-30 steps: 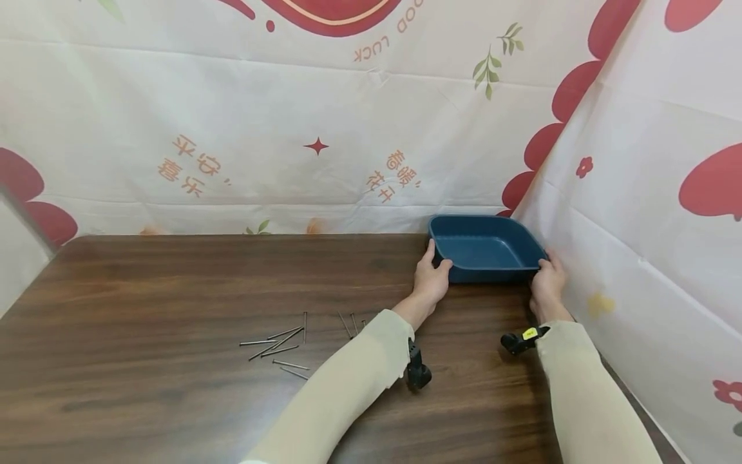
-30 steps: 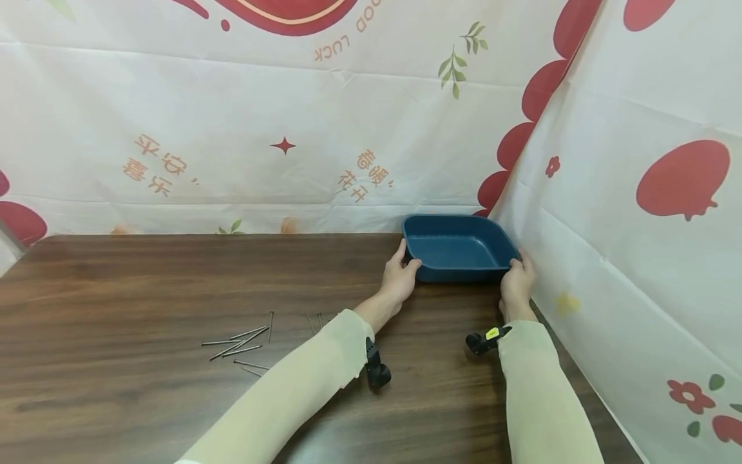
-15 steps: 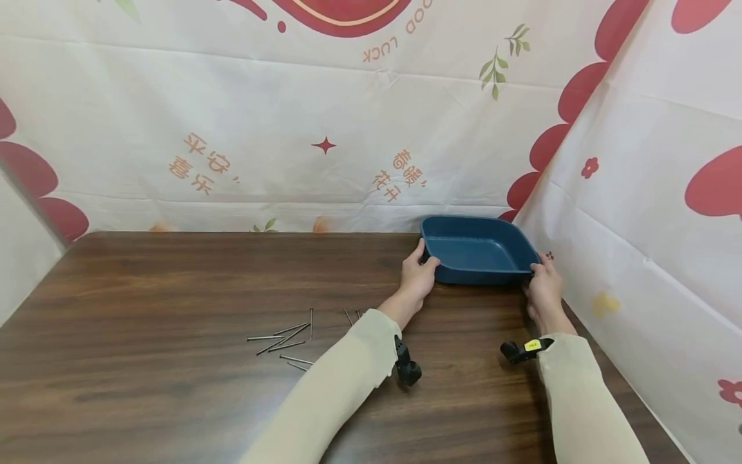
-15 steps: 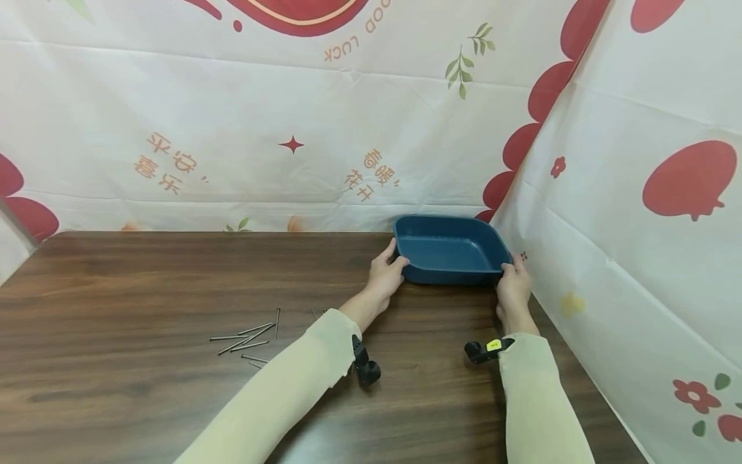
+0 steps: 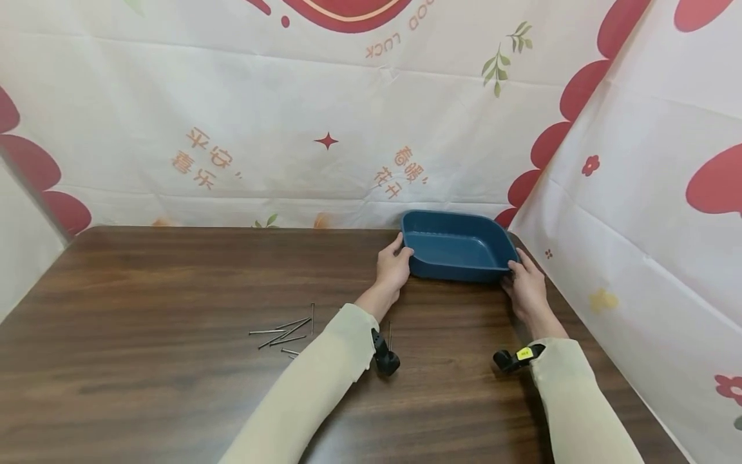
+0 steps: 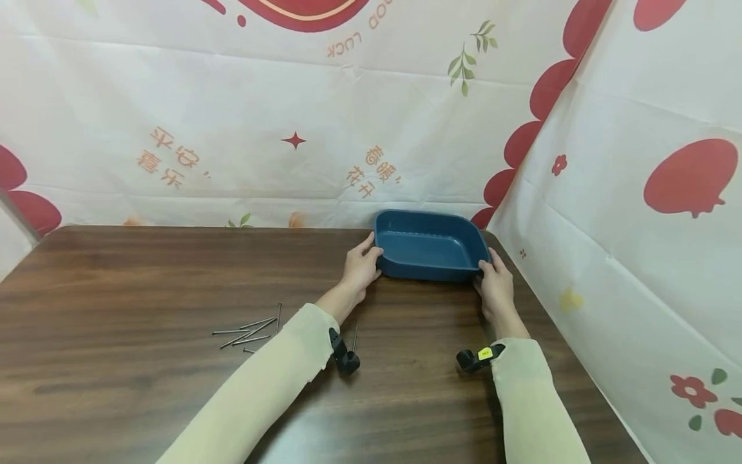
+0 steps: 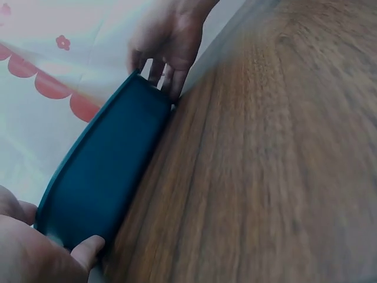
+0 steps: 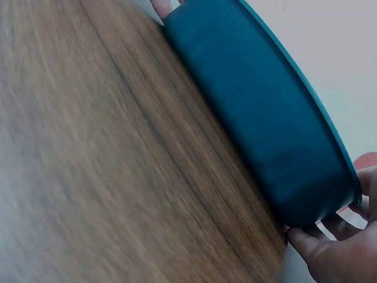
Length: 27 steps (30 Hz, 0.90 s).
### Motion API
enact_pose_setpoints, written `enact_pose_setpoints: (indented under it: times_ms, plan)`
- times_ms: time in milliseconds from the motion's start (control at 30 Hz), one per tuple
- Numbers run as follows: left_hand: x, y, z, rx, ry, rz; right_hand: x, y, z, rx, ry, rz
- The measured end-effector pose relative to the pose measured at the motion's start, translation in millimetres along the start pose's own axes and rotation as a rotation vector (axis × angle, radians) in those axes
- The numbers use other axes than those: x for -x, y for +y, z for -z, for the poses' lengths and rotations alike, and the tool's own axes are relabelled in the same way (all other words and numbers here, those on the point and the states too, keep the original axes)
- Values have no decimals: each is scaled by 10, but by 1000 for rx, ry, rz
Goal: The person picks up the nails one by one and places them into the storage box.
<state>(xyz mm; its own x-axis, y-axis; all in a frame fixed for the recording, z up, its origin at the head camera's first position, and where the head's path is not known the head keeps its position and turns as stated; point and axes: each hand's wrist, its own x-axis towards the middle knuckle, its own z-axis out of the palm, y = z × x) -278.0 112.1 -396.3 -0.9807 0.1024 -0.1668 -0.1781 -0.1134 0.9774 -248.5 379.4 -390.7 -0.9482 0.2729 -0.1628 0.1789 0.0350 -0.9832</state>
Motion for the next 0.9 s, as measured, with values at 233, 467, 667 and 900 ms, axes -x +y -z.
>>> enact_pose_setpoints:
  times_ms: [233,467,667,900]
  plan:
    - [15,32,171,20,12,1,52,-16,-122,-17,-35,-15]
    - [36,70,384,50,29,-15,126,-35,-278,-2,-101,-2]
    - [42,80,598,35,27,-3,168,-19,-404,12,-133,-5]
    - [76,145,893,22,34,8,180,-44,-620,19,-188,6]
